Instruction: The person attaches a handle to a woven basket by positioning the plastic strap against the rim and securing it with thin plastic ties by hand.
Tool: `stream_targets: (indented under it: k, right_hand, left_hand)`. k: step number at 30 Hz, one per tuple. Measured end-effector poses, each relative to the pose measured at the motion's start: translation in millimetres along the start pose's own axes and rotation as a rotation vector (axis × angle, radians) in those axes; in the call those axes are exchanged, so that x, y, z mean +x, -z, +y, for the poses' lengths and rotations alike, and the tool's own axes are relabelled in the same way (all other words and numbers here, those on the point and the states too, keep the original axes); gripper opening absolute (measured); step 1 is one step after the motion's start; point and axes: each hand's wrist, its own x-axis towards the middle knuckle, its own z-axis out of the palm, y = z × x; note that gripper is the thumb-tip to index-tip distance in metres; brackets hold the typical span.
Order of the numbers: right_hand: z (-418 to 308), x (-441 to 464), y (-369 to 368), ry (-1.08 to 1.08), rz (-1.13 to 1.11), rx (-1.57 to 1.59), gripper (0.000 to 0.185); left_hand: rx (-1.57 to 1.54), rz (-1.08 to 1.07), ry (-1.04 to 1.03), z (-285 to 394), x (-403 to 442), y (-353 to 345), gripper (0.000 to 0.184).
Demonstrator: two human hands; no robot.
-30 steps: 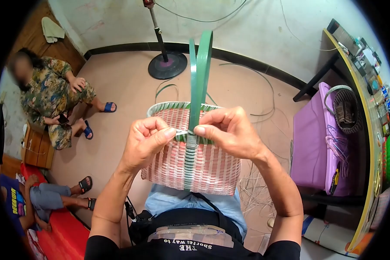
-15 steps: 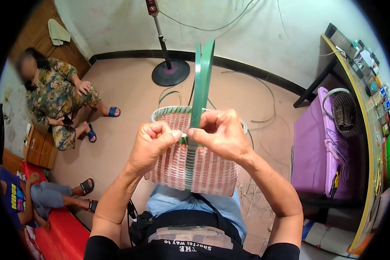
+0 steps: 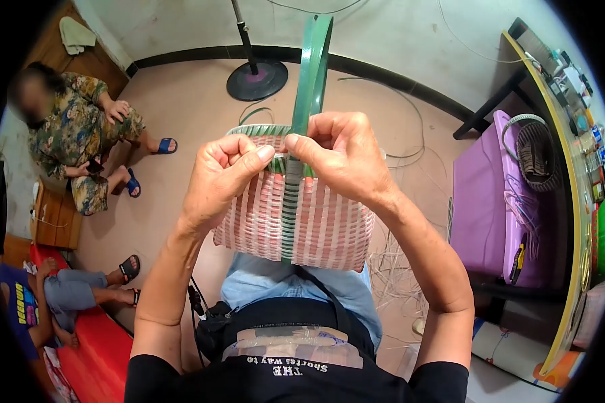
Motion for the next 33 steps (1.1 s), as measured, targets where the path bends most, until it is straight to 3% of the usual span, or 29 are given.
stream_targets:
  k: [5,11,14,20,24,33]
  right_hand:
    - [0,7,2,-0.037,0.019,-0.004,0.023]
    - [-5,10,-7,-0.105,0.094,-0.045,0.022]
    - [-3,14,-7,-0.111,0.116,-0.108,0.022]
    - [-10,15,-8,-0.148,0.140,-0.054,0.023]
    - [-15,15,-8,-0.172,0.098,0.040,0.025]
    - [-2,14,-19,0.055,0.253,-0.068,0.023]
  left_hand:
    - [0.163,-0.040,0.056,11,1,2,0.023]
    - [0.832,-0.007,-0.173,32,0,-7,0.022]
    - [0.795,-0.022,-0.206,29,3,-8,0.016]
    - [0.316,-0.045,0.008,13,15,-4,0.006]
    - [0.225,0.003,-0.017,8,16,-5,0.006]
    - [0.148,0.021,-0.026,2,19,-4,0.011]
